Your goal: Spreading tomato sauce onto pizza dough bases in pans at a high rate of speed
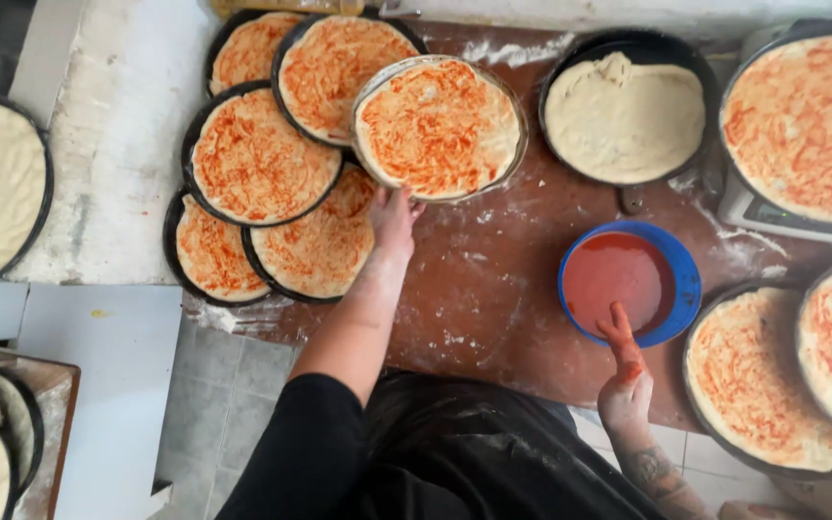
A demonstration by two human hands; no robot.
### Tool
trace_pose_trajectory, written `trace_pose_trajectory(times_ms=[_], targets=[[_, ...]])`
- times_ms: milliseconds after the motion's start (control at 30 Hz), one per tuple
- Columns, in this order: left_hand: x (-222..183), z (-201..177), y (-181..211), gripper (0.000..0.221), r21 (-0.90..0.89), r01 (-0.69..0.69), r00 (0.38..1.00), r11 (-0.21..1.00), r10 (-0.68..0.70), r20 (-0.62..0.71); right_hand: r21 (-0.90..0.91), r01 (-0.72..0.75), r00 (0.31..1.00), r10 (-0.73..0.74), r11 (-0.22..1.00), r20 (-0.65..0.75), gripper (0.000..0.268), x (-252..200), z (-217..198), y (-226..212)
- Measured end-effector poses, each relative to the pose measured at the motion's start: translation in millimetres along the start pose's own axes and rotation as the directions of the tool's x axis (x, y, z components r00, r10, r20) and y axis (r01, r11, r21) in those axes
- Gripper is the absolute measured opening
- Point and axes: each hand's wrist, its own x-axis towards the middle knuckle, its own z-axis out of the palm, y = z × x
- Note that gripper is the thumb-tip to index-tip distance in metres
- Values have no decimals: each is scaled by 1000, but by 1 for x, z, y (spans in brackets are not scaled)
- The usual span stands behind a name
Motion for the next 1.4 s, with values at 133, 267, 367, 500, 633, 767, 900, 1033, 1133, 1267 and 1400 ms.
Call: trace_pose_trajectory(times_ms=[133, 267, 367, 500, 633, 767, 900, 1033, 1133, 1267, 1400], targets=[[28, 56, -20, 18, -117, 123, 992, 986, -121, 22, -105, -28, 999, 33, 994, 41, 103, 10, -8, 3], [49, 91, -50, 14, -105, 193, 981, 976, -187, 58, -53, -61, 998, 62, 997, 23, 104, 21, -9, 0], [57, 108, -58, 16, -102, 222, 975, 970, -221, 21, 92, -126, 992, 126, 988, 2, 106, 29, -9, 7], [35, 117, -22, 37, 189, 378, 916, 906, -396, 69, 122, -149, 989, 149, 981, 11, 107, 33, -10, 15], [62, 94, -48, 42, 383, 394, 866, 836, -477, 150, 170, -112, 994, 113, 979, 4, 106, 32, -4, 37], [43, 62, -25, 53, 378, 385, 828, 842, -496, 262, 112, -104, 994, 100, 988, 39, 108, 35, 5, 37], [13, -1, 30, 57, 675, 75, 886, 734, -360, 293, 675, -165, 958, -47, 719, 283, 97, 98, -42, 308], [32, -131, 101, 27, 350, -140, 988, 926, 156, -16, 870, -468, 830, -262, 153, 493, 118, 106, 3, 373], [70, -258, 182, 25, 201, -272, 862, 941, 331, -384, 842, -478, 796, -283, 250, 535, 109, 144, 64, 342], [50, -358, 311, 33, 7, -223, 771, 975, 181, -610, 827, -403, 811, -265, 392, 522, 97, 162, 116, 292], [60, -397, 364, 40, -241, -150, 898, 959, 30, -440, 794, -289, 857, -224, 535, 463, 86, 163, 145, 242]])
